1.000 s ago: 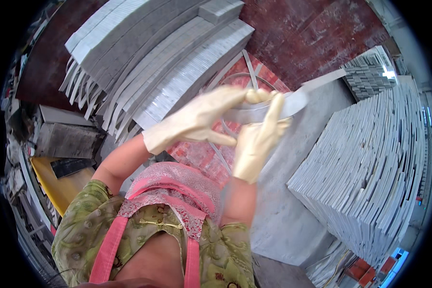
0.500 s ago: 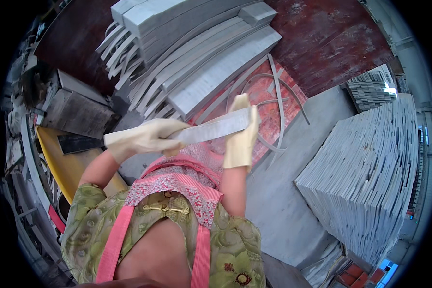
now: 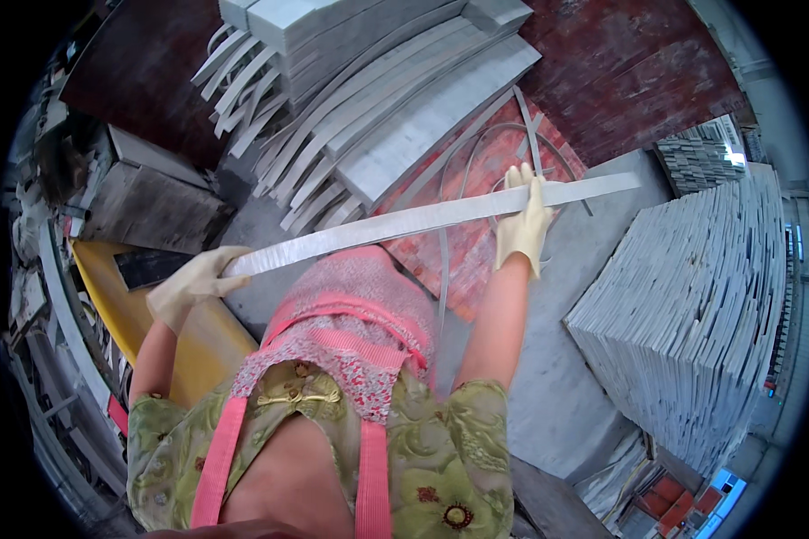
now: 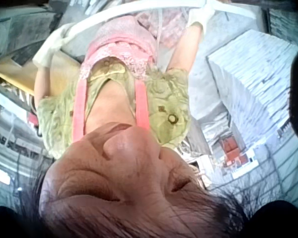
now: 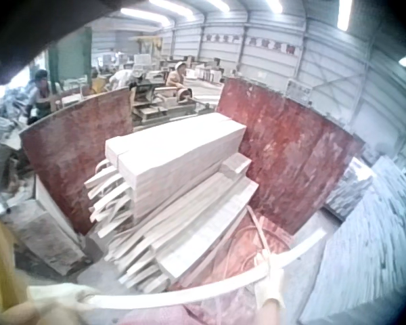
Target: The person repeatedly picks up rectangular white plasterboard pieces and rubs their edges against a red sanding belt on a machine. After sanding, the person stacks the pieces on a nearby table. The person also handles long, thin strips of material, placing them on the table.
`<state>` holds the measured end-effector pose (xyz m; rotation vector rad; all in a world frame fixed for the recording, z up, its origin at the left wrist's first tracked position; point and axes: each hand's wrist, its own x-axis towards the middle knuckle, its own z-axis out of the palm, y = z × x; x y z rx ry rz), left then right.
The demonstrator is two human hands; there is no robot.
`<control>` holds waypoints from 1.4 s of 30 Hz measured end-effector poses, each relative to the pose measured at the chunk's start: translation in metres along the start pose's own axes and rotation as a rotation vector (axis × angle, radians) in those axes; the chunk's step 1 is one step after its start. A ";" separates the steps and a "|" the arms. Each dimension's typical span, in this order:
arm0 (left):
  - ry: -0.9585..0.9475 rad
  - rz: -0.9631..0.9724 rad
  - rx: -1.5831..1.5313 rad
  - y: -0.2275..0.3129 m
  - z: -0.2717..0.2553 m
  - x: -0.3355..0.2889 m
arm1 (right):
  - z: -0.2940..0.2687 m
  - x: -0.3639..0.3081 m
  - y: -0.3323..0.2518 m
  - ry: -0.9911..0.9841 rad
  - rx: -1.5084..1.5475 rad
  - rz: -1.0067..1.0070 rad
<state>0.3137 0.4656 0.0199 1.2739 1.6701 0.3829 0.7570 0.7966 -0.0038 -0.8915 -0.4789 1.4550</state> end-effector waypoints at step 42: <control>0.069 -0.711 0.304 -0.008 0.127 0.300 | 0.030 0.409 0.292 -0.151 -0.352 0.030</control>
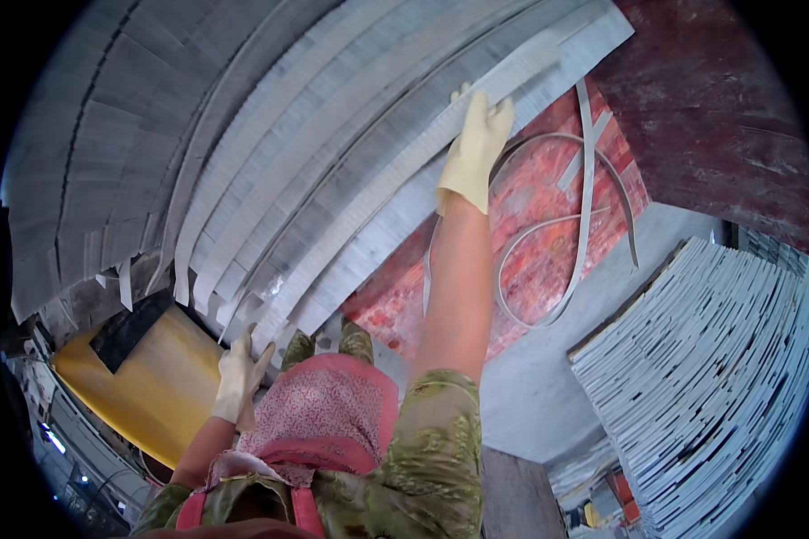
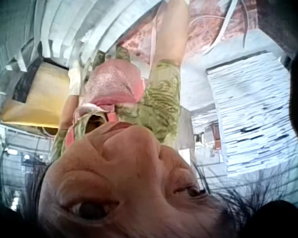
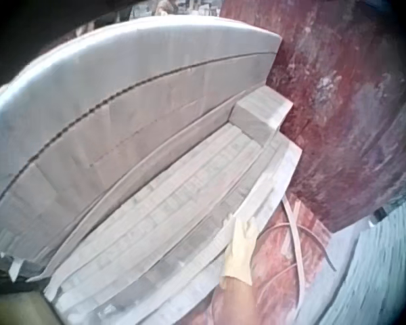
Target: The person repeatedly picks up rectangular white plasterboard pieces and rubs their edges against a red sanding belt on a machine. After sanding, the person stacks the pieces on a nearby table. The person also handles long, thin strips of material, placing them on the table.
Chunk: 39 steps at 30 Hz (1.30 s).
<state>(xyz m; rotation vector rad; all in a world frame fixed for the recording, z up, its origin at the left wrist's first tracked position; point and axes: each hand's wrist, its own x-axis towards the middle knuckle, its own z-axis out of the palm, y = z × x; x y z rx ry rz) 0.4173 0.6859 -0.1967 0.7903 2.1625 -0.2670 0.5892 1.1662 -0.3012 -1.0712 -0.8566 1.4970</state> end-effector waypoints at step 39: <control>0.223 0.183 -0.105 0.036 -0.056 0.021 | -0.029 -0.325 -0.022 -0.035 -0.116 0.658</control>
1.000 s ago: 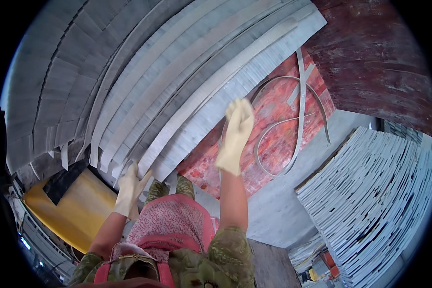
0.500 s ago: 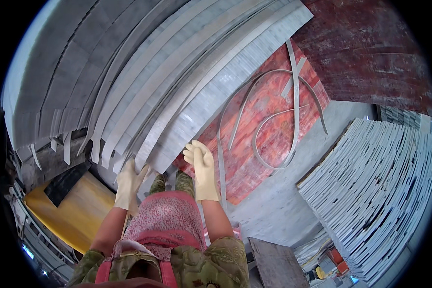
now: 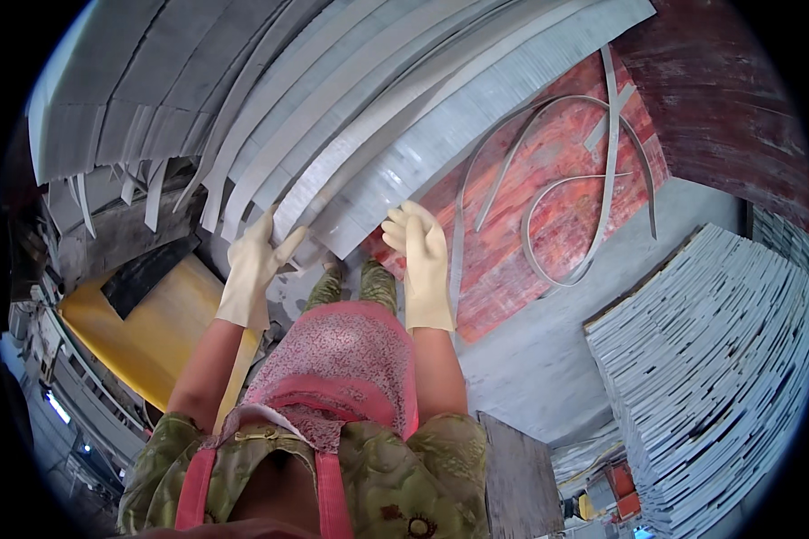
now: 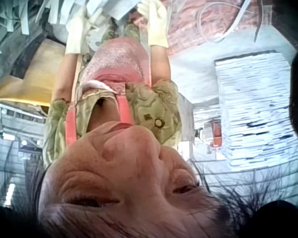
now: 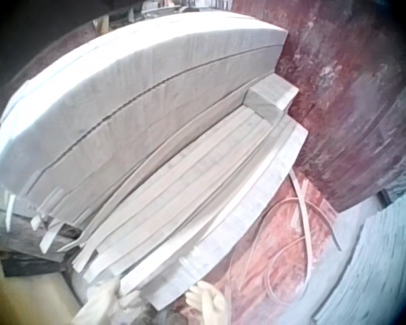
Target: The person repeatedly picks up rectangular white plasterboard pieces and rubs their edges against a red sanding belt on a machine. After sanding, the person stacks the pieces on a nearby table. The person also handles long, thin strips of material, placing them on the table.
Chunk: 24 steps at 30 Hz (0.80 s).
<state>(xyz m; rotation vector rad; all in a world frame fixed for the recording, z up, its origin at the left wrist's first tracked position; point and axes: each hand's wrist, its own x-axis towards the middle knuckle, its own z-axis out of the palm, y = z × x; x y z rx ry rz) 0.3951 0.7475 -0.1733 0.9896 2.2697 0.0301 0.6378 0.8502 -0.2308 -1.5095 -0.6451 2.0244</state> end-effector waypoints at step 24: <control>-0.491 -0.028 -0.145 -0.031 0.020 -0.066 | -0.001 0.161 -0.074 0.138 0.342 -0.189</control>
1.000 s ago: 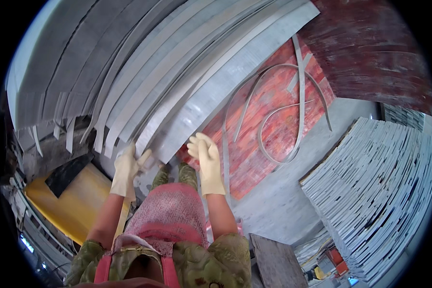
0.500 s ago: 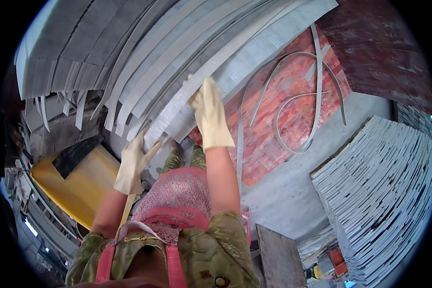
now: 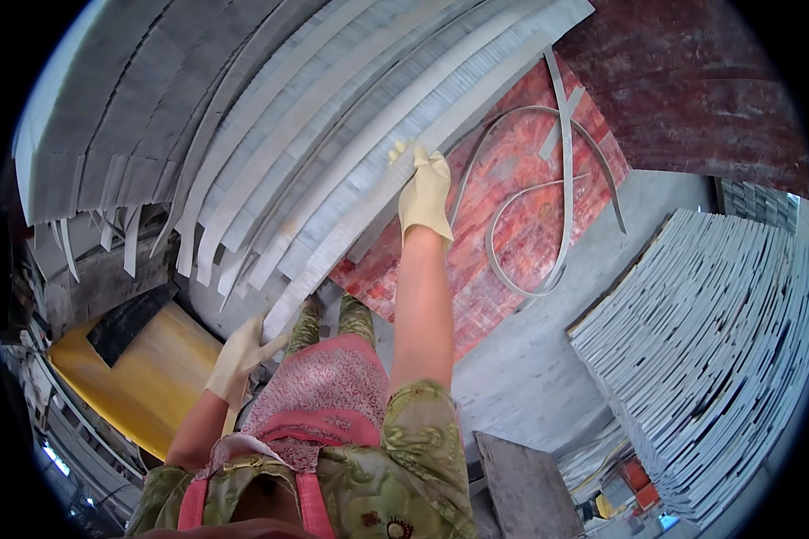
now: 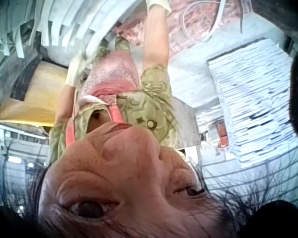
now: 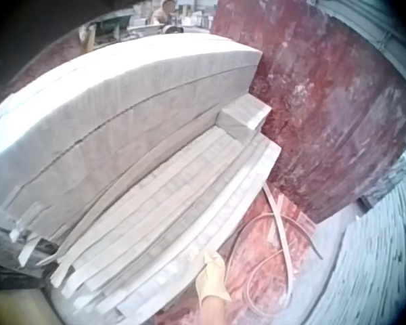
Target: The person repeatedly picks up rectangular white plasterboard pieces and rubs their edges against a red sanding belt on a machine. After sanding, the person stacks the pieces on a nearby table. The person also handles long, thin strips of material, placing them on the table.
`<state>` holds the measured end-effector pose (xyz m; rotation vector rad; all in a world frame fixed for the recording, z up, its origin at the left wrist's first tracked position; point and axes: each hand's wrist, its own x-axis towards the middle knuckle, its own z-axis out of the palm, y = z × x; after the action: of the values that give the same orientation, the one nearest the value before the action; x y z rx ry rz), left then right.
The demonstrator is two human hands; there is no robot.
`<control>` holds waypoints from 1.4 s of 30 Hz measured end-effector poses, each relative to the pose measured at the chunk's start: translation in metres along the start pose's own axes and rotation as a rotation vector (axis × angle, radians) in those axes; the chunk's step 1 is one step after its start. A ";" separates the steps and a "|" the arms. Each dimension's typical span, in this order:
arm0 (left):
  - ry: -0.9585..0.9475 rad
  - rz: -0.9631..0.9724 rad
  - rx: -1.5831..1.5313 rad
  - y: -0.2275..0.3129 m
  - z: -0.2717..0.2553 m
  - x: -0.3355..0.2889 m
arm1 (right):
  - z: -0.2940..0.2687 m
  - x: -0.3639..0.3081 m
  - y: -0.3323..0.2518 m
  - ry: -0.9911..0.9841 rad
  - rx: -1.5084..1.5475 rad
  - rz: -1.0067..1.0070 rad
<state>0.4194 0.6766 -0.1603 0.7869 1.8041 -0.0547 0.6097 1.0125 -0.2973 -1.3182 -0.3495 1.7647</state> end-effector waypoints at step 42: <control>0.211 0.286 -0.292 0.128 -0.016 0.099 | 0.001 0.017 -0.016 -0.140 -1.807 -1.024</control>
<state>0.4579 0.8308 -0.1965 0.8537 1.8234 0.4842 0.6157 1.0350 -0.2969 -1.4537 -2.4980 0.2860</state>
